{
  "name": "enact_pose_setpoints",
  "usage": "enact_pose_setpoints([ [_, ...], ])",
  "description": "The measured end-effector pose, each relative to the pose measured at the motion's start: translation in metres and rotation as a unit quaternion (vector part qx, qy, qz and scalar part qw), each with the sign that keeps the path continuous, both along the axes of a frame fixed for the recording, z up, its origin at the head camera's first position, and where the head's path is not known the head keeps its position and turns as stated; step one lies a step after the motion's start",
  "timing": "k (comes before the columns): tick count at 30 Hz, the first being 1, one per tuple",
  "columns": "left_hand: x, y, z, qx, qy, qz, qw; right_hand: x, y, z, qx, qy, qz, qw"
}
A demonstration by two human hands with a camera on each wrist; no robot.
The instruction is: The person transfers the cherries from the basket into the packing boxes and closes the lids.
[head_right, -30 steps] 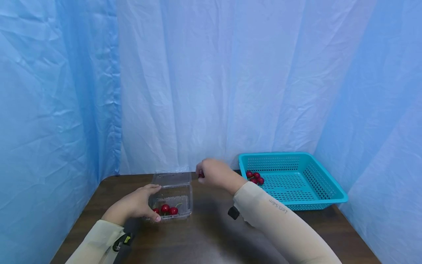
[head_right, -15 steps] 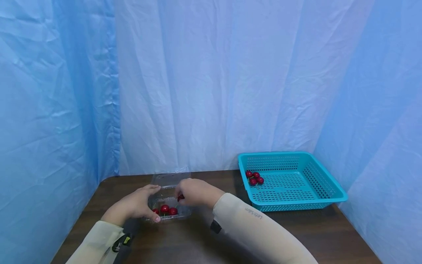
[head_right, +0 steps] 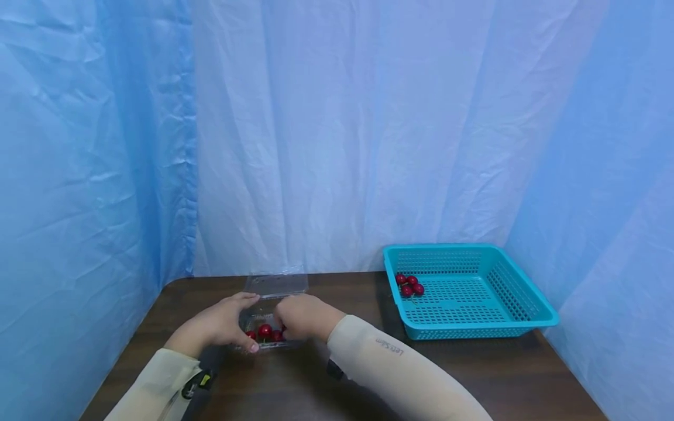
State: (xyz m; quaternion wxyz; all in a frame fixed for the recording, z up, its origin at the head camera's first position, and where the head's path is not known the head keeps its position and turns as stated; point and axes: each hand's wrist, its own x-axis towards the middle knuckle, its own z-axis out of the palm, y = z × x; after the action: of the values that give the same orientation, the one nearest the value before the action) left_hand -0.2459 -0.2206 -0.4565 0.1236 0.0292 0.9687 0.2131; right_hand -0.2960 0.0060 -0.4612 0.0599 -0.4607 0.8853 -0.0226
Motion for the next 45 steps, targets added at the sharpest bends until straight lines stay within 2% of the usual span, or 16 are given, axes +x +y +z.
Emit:
enact_pose_setpoints([
  [6,0.000,0.000,0.000,-0.004,0.001,-0.003,1.0000,0.001,-0.006,0.001,0.028,0.014,0.025,0.9992],
  [13,-0.002,-0.001,-0.004,-0.004,0.001,-0.001,1.0000,0.000,-0.009,0.003,0.039,-0.022,0.005,0.9990],
  [20,-0.002,-0.001,-0.003,-0.008,0.006,-0.007,0.9999,0.001,0.000,0.008,-0.004,-0.072,-0.007,0.9974],
  [25,-0.002,-0.001,-0.004,-0.006,0.006,-0.006,0.9999,0.000,0.011,0.024,-0.025,-0.076,-0.030,0.9963],
  [30,-0.002,0.000,-0.003,-0.004,0.004,-0.001,1.0000,-0.003,0.031,0.050,-0.043,-0.075,-0.049,0.9951],
  [34,-0.002,0.001,-0.005,-0.001,0.006,0.002,1.0000,-0.012,0.053,0.072,-0.059,-0.088,-0.058,0.9927],
  [38,-0.002,0.001,-0.006,-0.001,0.010,0.004,0.9999,-0.030,0.075,0.090,-0.077,-0.090,-0.076,0.9901],
  [42,-0.003,0.000,-0.007,-0.003,0.013,0.005,0.9999,-0.054,0.103,0.101,-0.091,-0.078,-0.123,0.9851],
  [45,-0.004,0.000,-0.007,-0.003,0.012,0.003,0.9999,-0.071,0.126,0.103,-0.107,-0.086,-0.179,0.9741],
])
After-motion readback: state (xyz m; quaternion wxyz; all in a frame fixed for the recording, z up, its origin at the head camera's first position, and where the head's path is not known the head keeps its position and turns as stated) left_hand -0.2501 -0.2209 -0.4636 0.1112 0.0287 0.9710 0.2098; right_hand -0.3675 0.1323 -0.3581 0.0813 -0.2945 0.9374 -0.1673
